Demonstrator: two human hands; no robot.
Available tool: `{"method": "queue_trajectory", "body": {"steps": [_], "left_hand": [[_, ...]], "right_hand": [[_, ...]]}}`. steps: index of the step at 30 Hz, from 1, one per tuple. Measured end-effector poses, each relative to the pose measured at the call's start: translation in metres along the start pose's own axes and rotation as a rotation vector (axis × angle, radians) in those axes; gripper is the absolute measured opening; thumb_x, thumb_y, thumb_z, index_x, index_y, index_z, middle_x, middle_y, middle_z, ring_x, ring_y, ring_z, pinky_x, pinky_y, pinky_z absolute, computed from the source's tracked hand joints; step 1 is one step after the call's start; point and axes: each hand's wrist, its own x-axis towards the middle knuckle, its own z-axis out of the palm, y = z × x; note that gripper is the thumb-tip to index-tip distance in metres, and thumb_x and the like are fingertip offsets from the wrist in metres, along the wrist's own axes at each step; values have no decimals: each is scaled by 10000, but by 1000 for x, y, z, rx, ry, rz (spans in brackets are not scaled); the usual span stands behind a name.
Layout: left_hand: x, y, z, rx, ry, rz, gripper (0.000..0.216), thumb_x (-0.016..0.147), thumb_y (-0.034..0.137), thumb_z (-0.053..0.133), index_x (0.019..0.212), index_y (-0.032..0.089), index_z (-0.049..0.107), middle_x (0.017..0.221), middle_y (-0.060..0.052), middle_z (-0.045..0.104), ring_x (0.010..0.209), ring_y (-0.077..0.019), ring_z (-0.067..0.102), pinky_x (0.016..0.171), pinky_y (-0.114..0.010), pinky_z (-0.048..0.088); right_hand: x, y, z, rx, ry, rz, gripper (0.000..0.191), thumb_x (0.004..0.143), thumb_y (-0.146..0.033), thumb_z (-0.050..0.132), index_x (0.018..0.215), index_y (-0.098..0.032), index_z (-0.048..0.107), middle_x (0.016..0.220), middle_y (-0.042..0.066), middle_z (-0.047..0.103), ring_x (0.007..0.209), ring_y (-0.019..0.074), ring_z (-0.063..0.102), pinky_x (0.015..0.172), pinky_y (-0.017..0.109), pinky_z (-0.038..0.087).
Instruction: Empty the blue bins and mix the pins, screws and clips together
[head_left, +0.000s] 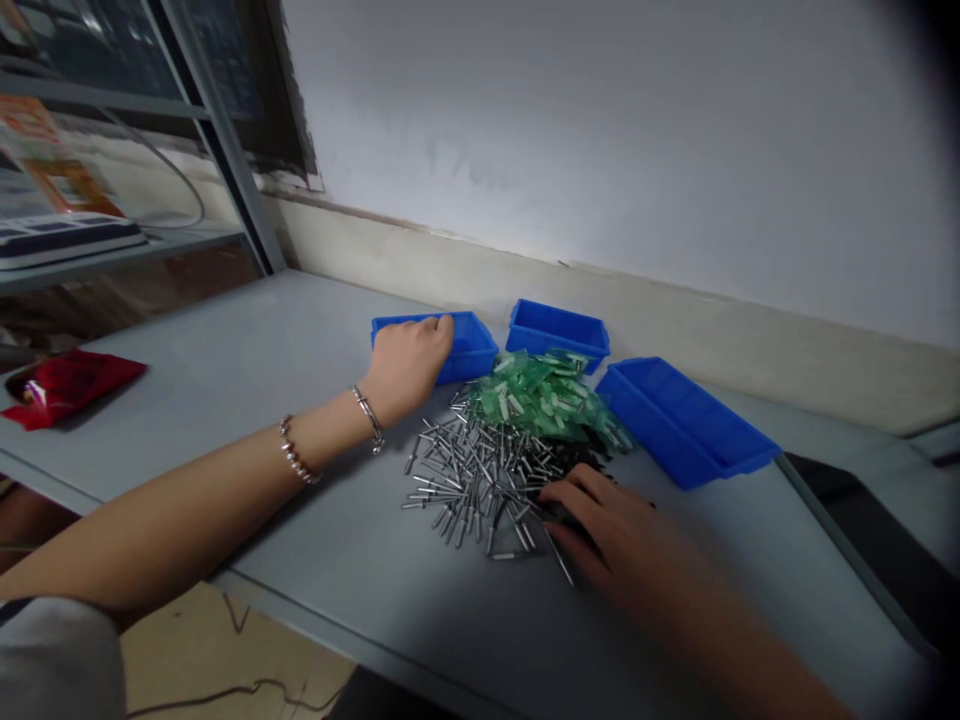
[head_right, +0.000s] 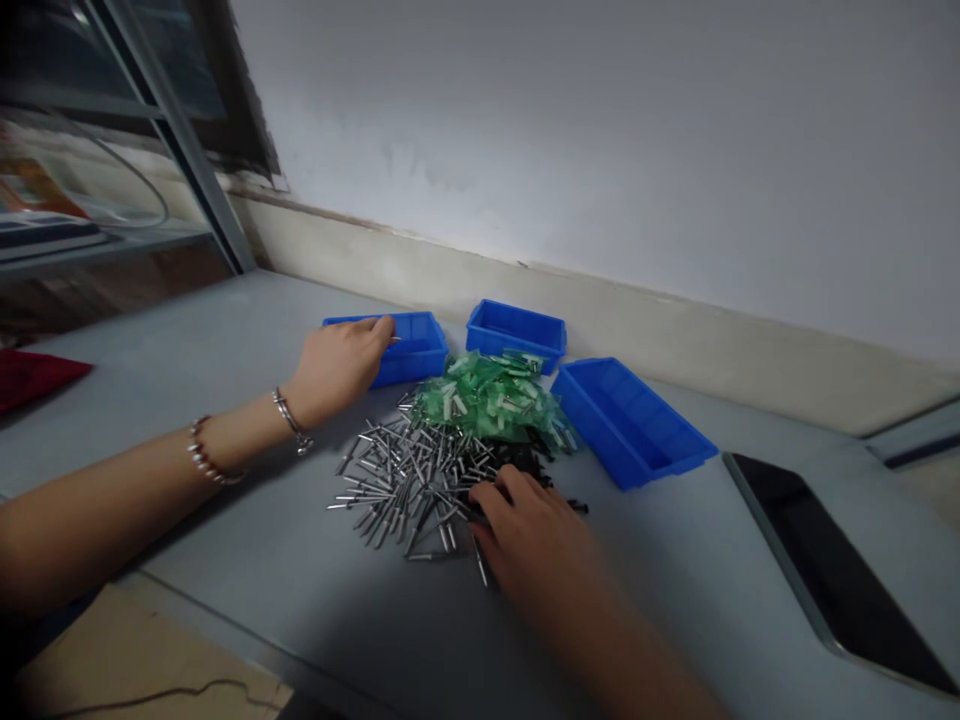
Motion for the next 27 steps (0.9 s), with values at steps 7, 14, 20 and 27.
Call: {"method": "queue_trajectory", "body": {"steps": [7, 14, 20, 27], "left_hand": [[1, -2, 3, -19, 15, -7, 267, 929, 273, 314, 958, 143, 546, 771, -119, 648, 656, -204, 592, 515, -271, 269], [2, -1, 2, -47, -3, -8, 292, 934, 275, 306, 961, 137, 562, 797, -123, 652, 685, -208, 601, 532, -273, 290], [2, 0, 2, 0, -35, 0, 312, 935, 293, 309, 958, 136, 577, 804, -126, 659, 695, -218, 605, 522, -277, 284], [3, -1, 2, -17, -65, -25, 327, 939, 308, 316, 955, 144, 598, 796, -126, 652, 724, -224, 602, 558, -277, 313]], "right_hand": [[0, 1, 0, 2, 16, -21, 142, 802, -158, 534, 906, -214, 614, 859, 50, 616, 740, 176, 615, 609, 297, 503], [-1, 0, 1, -30, 27, -30, 132, 801, -157, 530, 887, -211, 614, 846, 47, 614, 729, 172, 620, 586, 282, 496], [0, 2, 1, -77, 49, -72, 138, 809, -131, 494, 823, -203, 612, 788, 46, 607, 694, 164, 612, 580, 274, 479], [-2, 6, 4, -87, 51, -97, 253, 776, -52, 465, 889, -210, 627, 769, 38, 618, 692, 175, 620, 582, 294, 492]]}}
